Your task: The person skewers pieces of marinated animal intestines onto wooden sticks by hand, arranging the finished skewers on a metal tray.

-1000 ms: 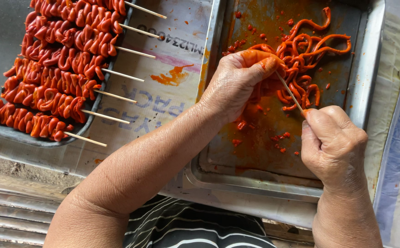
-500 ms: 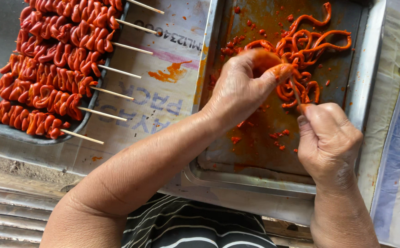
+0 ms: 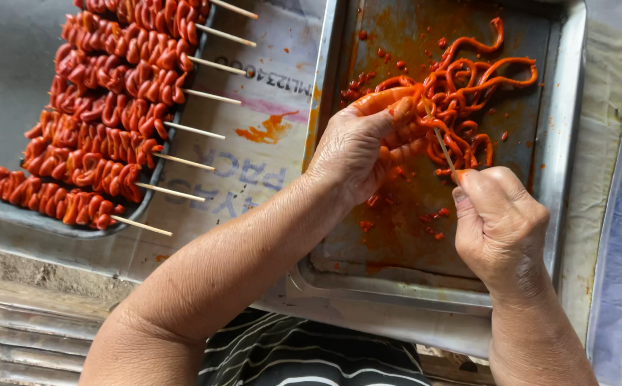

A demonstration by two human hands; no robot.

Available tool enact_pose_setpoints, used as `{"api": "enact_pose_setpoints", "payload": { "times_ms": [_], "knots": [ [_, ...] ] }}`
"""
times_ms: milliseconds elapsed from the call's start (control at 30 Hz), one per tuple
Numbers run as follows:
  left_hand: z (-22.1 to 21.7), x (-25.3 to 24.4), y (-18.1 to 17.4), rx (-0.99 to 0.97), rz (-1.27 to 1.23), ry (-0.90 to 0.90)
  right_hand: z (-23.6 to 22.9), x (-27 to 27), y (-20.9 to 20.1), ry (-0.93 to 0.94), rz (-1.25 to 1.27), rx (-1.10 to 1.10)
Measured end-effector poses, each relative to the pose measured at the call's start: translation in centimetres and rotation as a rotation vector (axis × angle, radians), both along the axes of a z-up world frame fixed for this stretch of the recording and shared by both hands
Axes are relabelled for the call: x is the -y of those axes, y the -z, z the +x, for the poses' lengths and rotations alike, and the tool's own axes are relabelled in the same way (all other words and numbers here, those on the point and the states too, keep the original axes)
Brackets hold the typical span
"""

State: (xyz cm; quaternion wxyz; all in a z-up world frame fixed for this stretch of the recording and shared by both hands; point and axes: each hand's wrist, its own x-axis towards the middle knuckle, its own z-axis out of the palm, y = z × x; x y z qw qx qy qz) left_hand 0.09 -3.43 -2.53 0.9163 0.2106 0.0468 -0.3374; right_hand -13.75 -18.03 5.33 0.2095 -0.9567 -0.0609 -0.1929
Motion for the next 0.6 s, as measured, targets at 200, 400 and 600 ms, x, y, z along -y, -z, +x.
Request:
{"api": "enact_pose_setpoints", "payload": {
  "times_ms": [200, 400, 600],
  "knots": [
    [0.4, 0.0, -0.2, 0.043, 0.035, -0.071, 0.1, 0.0, 0.0, -0.013, -0.029, 0.004],
    [0.6, -0.1, 0.2, 0.133, 0.089, -0.060, -0.1, 0.7, -0.3, -0.014, -0.077, -0.009],
    [0.9, -0.2, -0.2, 0.183, 0.120, 0.038, -0.2, 1.2, -1.1, -0.005, -0.111, -0.019]
  ]
}}
